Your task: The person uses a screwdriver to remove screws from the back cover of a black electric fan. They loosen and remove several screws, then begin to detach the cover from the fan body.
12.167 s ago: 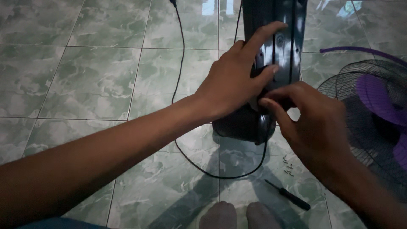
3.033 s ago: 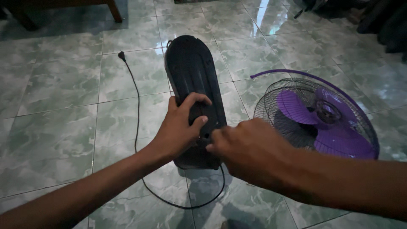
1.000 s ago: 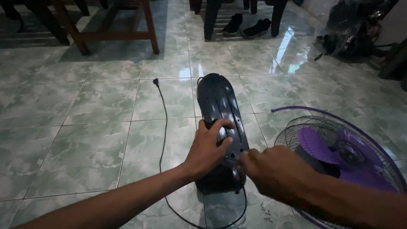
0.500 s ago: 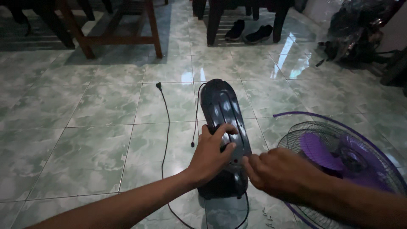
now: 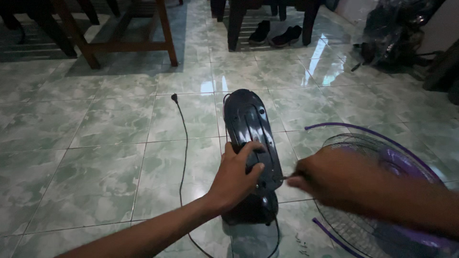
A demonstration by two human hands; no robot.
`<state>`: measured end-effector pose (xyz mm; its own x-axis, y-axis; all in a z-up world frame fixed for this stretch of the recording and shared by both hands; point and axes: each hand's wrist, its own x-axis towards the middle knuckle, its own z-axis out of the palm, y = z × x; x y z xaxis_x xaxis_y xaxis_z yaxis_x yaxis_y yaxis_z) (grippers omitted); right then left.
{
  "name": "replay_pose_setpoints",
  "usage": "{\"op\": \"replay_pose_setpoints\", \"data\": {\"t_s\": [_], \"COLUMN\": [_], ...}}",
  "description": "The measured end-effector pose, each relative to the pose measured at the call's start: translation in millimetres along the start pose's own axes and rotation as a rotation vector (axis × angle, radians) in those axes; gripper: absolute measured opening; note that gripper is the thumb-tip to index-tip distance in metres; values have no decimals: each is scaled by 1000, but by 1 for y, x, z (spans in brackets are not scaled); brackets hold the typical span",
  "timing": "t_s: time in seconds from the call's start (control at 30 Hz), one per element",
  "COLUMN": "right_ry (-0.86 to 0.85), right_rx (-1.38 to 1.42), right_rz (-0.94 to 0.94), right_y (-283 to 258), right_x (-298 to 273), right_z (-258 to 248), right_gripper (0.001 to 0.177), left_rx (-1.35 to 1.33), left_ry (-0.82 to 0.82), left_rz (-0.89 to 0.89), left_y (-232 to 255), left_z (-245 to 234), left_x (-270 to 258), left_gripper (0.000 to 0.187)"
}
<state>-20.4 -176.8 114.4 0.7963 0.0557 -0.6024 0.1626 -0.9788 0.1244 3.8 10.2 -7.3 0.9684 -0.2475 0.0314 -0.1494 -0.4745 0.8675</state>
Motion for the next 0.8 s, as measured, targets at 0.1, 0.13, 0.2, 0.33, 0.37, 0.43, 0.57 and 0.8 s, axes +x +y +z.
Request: {"op": "replay_pose_setpoints", "data": {"t_s": [0.1, 0.13, 0.2, 0.33, 0.37, 0.43, 0.57, 0.8], "right_ry": [177, 226, 118, -94, -85, -73, -37, 92], "right_rx": [-60, -105, -153, 194, 254, 362, 517, 636], "right_rz": [-202, -309, -265, 15, 16, 12, -40, -82], "right_y": [43, 58, 81, 116, 118, 114, 91, 74], "right_x": [-6, -3, 11, 45, 58, 87, 130, 132], "right_z": [-3, 9, 57, 186, 218, 277, 375, 425], "right_gripper": [32, 31, 26, 23, 24, 26, 30, 38], "left_rx": [3, 25, 57, 117, 130, 164, 238, 355], "left_ry": [91, 68, 8, -42, -49, -55, -21, -126], "left_rz": [205, 165, 92, 55, 39, 12, 36, -166], "left_y": [-2, -3, -4, 3, 4, 6, 4, 15], "left_z": [-3, -5, -7, -17, -18, -16, -9, -2], "left_x": [-1, -2, -1, -2, -3, -3, -1, 9], "left_gripper": [40, 41, 44, 45, 45, 45, 46, 55]}}
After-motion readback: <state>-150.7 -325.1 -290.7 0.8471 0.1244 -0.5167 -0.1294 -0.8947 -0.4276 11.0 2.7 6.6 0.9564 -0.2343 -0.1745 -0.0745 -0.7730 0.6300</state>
